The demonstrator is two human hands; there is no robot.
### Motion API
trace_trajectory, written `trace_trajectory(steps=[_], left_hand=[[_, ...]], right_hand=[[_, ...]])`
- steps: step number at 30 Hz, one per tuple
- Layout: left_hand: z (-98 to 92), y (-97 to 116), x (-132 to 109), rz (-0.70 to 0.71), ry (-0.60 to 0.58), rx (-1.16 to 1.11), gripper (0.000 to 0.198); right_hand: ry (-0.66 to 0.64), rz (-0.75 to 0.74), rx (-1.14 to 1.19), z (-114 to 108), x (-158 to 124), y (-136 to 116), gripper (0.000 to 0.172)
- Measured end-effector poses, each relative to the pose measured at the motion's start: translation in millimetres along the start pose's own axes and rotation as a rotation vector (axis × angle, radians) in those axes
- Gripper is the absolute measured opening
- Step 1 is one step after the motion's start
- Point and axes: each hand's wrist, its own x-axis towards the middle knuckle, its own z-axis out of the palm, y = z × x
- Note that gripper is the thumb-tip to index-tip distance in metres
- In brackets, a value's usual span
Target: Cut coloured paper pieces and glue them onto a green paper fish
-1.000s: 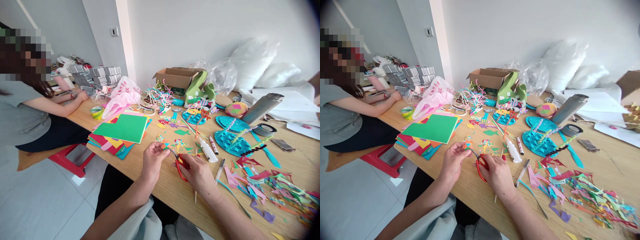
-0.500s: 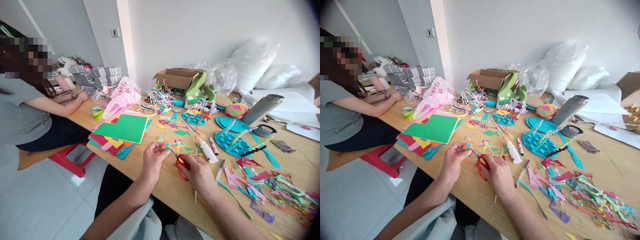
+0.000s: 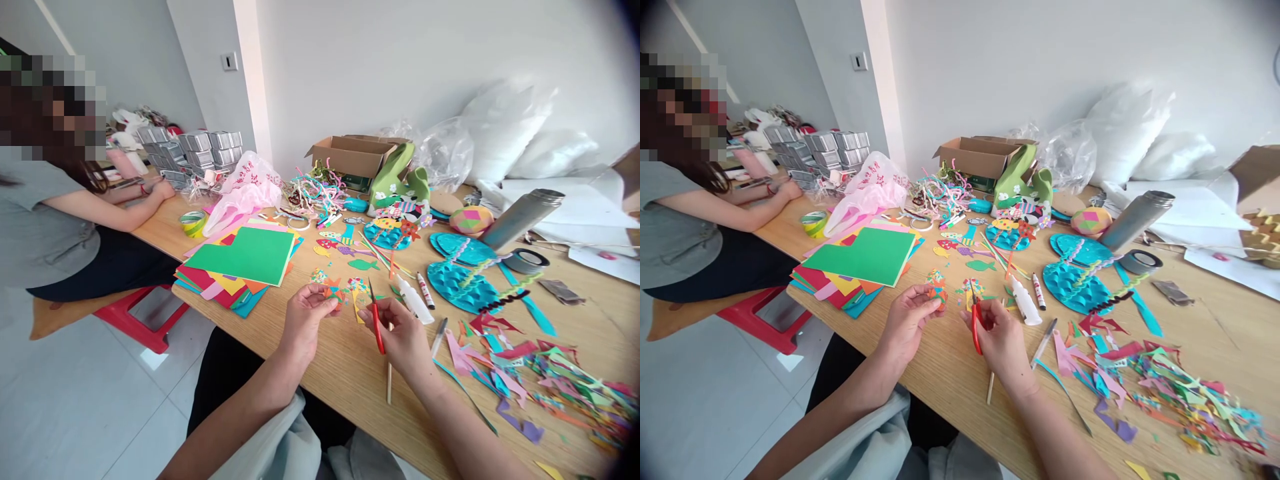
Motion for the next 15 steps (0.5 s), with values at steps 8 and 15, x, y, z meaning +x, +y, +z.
trace_trajectory(steps=[8,15], left_hand=[[1.2,-6,-2,-0.021,-0.010,0.051,0.038],[-0.2,-13,1,-0.029,0.000,0.105,0.038]], right_hand=[[-0.060,0.067,0.265,4,0,5,0.033],[-0.035,0.102,0.293,5,1,5,0.033]])
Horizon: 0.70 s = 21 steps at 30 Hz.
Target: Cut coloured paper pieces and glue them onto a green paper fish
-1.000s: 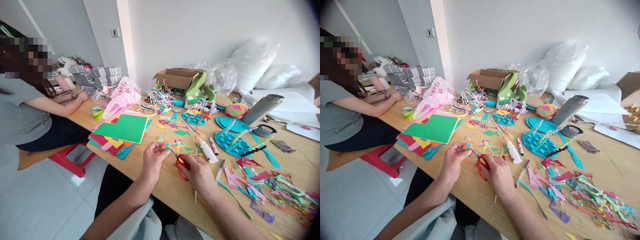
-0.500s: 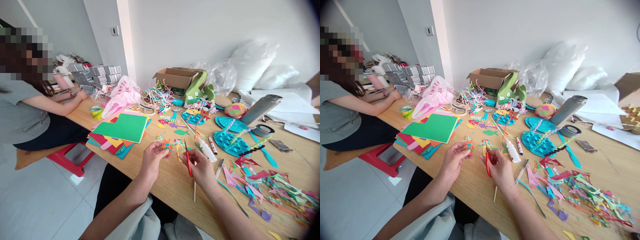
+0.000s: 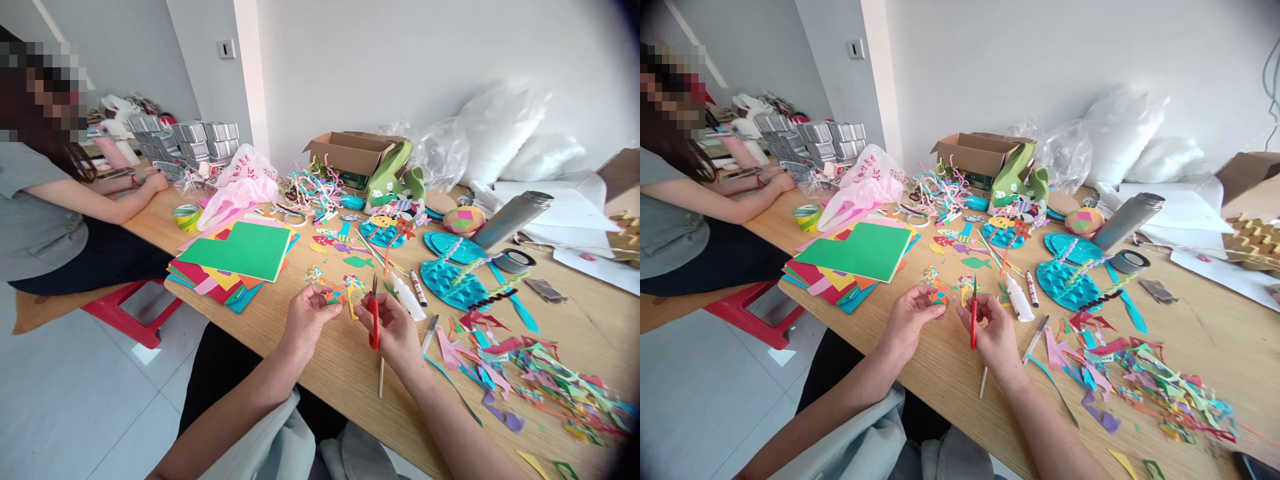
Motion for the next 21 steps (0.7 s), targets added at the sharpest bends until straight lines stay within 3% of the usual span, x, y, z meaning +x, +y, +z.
trace_trajectory(steps=[9,14,21], left_hand=[[-9.5,-7,-2,-0.103,-0.199,0.134,0.038],[-10.8,-9,-3,-0.132,-0.274,0.231,0.033],[-13.5,-6,0,-0.090,-0.216,0.225,0.032]], right_hand=[[0.037,0.052,0.111,0,1,-13,0.038],[0.040,0.052,0.115,0,3,-8,0.042],[0.050,0.034,0.040,0,4,1,0.042]])
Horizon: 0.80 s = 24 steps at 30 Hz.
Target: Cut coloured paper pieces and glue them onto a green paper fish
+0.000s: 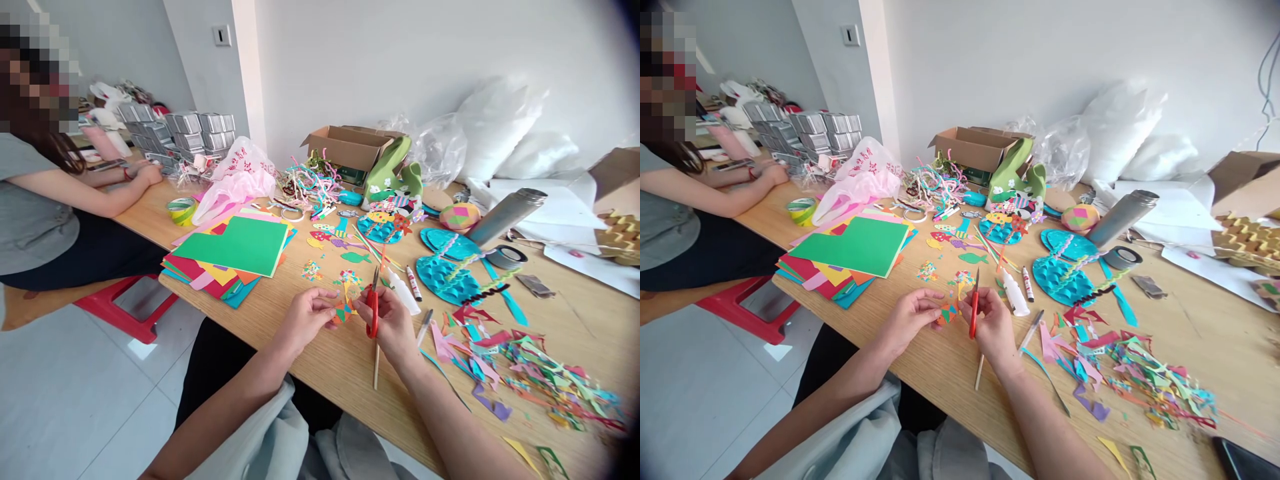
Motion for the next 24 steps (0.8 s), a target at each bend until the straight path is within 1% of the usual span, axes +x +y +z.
trace_trajectory(steps=[5,7,10,13,14,16,18,21,24], left_hand=[[-3.7,4,2,0.030,0.038,0.086,0.028],[-6.0,4,2,0.051,0.042,0.154,0.027],[-12.5,3,3,0.079,0.030,0.317,0.027],[-20.4,1,3,0.117,-0.018,0.558,0.026],[-22.5,0,3,0.131,-0.039,0.636,0.026],[-25.0,-1,2,0.164,-0.066,0.753,0.026],[-25.7,-3,1,0.196,-0.072,0.808,0.027],[-25.7,-5,2,0.221,-0.068,0.824,0.027],[-26.7,-6,3,0.216,-0.063,0.814,0.026]], right_hand=[[-0.044,-0.040,-0.069,1,-2,3,0.040],[-0.026,-0.044,-0.079,1,-2,1,0.037],[0.108,-0.060,-0.080,-2,-1,-3,0.035],[0.265,-0.092,-0.135,-6,3,-5,0.035],[0.303,-0.104,-0.169,-7,4,-4,0.034],[0.337,-0.128,-0.237,-10,7,-1,0.030],[0.311,-0.146,-0.307,-12,9,3,0.024],[0.209,-0.162,-0.478,-15,12,9,0.015],[0.124,-0.214,-0.659,-18,14,15,0.012]])
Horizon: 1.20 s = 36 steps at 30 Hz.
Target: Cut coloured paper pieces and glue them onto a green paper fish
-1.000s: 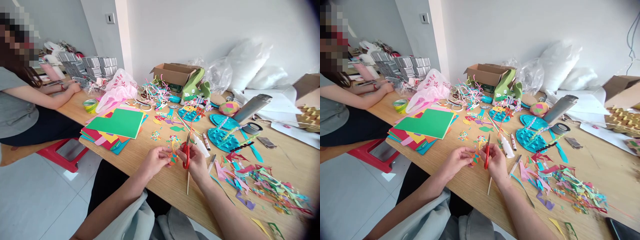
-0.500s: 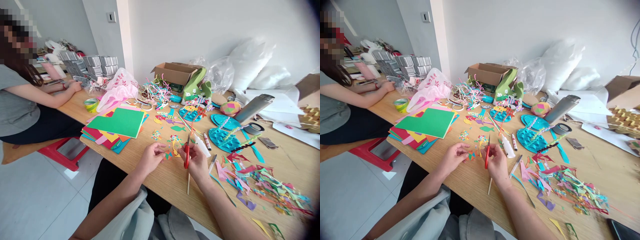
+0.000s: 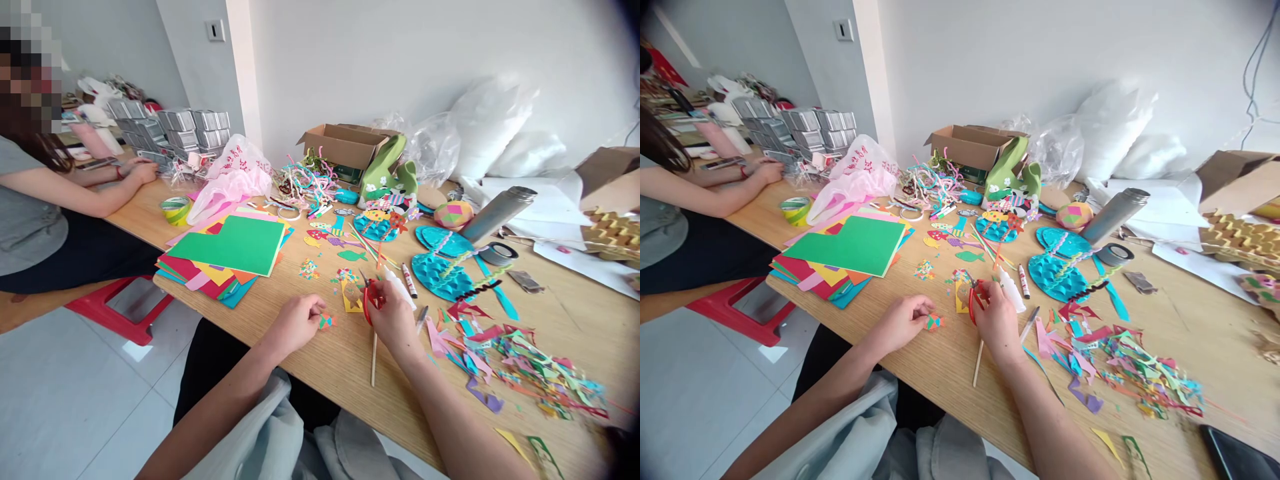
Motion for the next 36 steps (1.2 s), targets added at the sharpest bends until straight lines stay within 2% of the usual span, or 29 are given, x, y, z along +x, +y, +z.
trace_trajectory(steps=[7,15,21,28,36], left_hand=[[-2.7,1,2,-0.046,0.037,-0.107,0.030],[0.2,-1,5,-0.085,0.061,-0.225,0.031],[0.4,-1,4,-0.163,0.054,-0.397,0.029],[0.5,1,5,-0.233,0.053,-0.608,0.022],[-4.3,5,4,-0.238,0.061,-0.688,0.017]], right_hand=[[-0.131,-0.164,-0.200,5,-2,11,0.010],[-0.124,-0.161,-0.242,6,-2,11,0.012],[-0.130,-0.159,-0.262,8,-2,14,0.012],[-0.140,-0.143,-0.236,6,0,11,0.010],[-0.130,-0.207,-0.002,-3,2,-1,0.008]])
